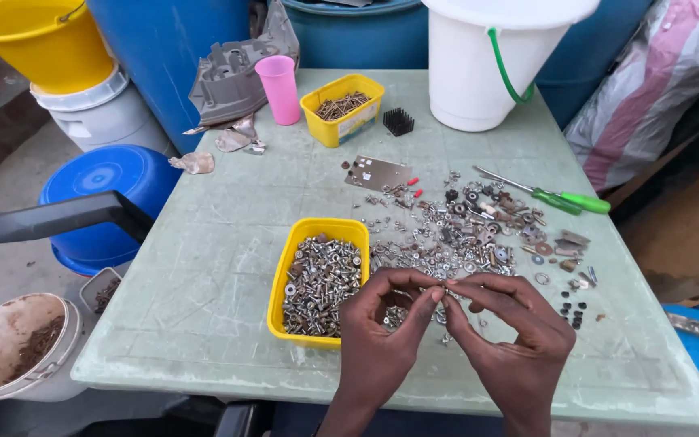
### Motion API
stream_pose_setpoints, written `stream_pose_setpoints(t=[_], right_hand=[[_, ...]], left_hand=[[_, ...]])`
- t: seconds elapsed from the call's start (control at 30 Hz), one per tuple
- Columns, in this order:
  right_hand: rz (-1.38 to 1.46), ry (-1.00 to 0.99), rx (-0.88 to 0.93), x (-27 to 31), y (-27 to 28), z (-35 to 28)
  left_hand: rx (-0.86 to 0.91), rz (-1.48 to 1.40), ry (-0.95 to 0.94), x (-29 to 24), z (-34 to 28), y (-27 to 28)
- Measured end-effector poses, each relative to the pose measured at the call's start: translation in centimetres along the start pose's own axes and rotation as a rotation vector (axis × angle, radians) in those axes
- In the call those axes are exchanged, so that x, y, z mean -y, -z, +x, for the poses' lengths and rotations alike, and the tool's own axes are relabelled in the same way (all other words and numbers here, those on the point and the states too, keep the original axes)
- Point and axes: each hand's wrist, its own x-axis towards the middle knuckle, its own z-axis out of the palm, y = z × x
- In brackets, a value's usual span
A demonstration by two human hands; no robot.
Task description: Sorting various small metal components like screws, nuts, and washers from a mixed pile into a yellow plastic container.
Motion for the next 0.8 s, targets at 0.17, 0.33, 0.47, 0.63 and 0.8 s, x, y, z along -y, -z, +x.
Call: stream_pose_setpoints(t=[0.17,0.33,0.47,0.63,0.8], right_hand=[[-0.017,0.009,-0.032,0.0,-0.5,-0.3],[-0.036,0.066,-0.078,0.0,-0.3,-0.4],[-0.037,0.054,-0.099,0.0,0.0,-0.2],[0.012,0.002,-0.098,-0.8,0.2,-0.2],[0.019,0.029,-0.046,-0.8,0.9,-0.5]], left_hand=[[0.007,-0.002,-0.006,-0.4,0.0,0.1],[0.033,0.081,-0.142,-0.9,-0.1,-0.2],[0.032,0.109,-0.203,-1.0,0.2,-0.6],[0.099,0.089,-0.127,-0.8,0.3,-0.8],[0.100,0.112,-0.142,-0.7,-0.1,-1.0]])
